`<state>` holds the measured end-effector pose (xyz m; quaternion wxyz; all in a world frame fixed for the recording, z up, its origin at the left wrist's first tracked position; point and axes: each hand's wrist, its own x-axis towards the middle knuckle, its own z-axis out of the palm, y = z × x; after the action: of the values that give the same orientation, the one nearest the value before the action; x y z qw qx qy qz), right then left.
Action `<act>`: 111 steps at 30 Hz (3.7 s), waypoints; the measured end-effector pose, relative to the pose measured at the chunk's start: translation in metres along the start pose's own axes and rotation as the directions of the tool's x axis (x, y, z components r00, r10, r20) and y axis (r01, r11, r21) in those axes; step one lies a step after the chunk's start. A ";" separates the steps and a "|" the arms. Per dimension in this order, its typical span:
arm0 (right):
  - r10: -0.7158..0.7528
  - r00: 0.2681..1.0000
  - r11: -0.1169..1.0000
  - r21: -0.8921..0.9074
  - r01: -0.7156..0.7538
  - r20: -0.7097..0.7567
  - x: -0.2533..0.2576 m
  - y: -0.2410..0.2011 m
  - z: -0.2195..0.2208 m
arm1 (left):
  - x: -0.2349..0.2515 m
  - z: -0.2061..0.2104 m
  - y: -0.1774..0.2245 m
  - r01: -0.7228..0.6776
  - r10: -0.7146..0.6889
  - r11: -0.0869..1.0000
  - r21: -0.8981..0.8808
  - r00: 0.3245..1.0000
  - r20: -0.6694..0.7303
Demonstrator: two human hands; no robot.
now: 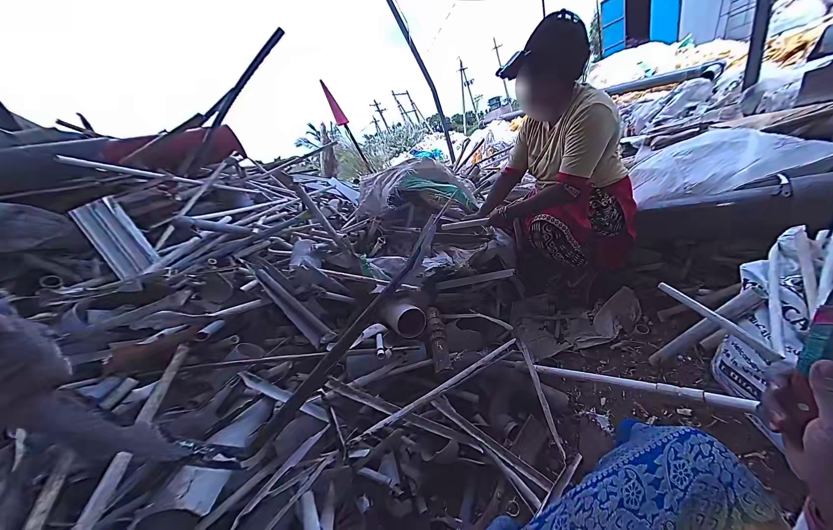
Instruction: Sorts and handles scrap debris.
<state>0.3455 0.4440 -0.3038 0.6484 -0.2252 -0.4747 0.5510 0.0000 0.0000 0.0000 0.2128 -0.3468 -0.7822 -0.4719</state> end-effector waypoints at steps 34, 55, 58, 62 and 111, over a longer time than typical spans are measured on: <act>0.473 0.197 0.827 -0.510 0.237 0.859 -0.057 0.029 0.062 | -0.142 0.251 -0.048 -0.881 0.676 0.332 0.337 0.471 0.567; 0.880 0.316 0.474 -0.616 -0.629 0.354 -0.171 0.116 0.298 | -0.267 0.288 -0.096 0.834 -0.668 0.170 -0.525 0.489 0.560; 0.892 0.286 0.451 -0.639 -0.623 0.350 -0.182 0.142 0.293 | -0.271 0.286 -0.126 0.907 -0.655 0.172 -0.384 0.396 0.643; 0.854 0.266 0.520 -0.708 -0.478 0.448 -0.168 0.163 0.273 | -0.274 0.289 -0.139 0.940 -0.694 0.233 -0.247 0.339 0.635; 0.276 0.042 0.528 -0.188 0.828 0.960 -0.205 0.133 0.191 | -0.309 0.171 -0.191 0.329 -0.809 -0.028 -0.944 0.546 0.215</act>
<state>0.1259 0.2478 -0.4016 0.1043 0.0641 -0.9860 0.1134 0.0636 -0.0142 -0.3961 -0.0968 0.0803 -0.3527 -0.9272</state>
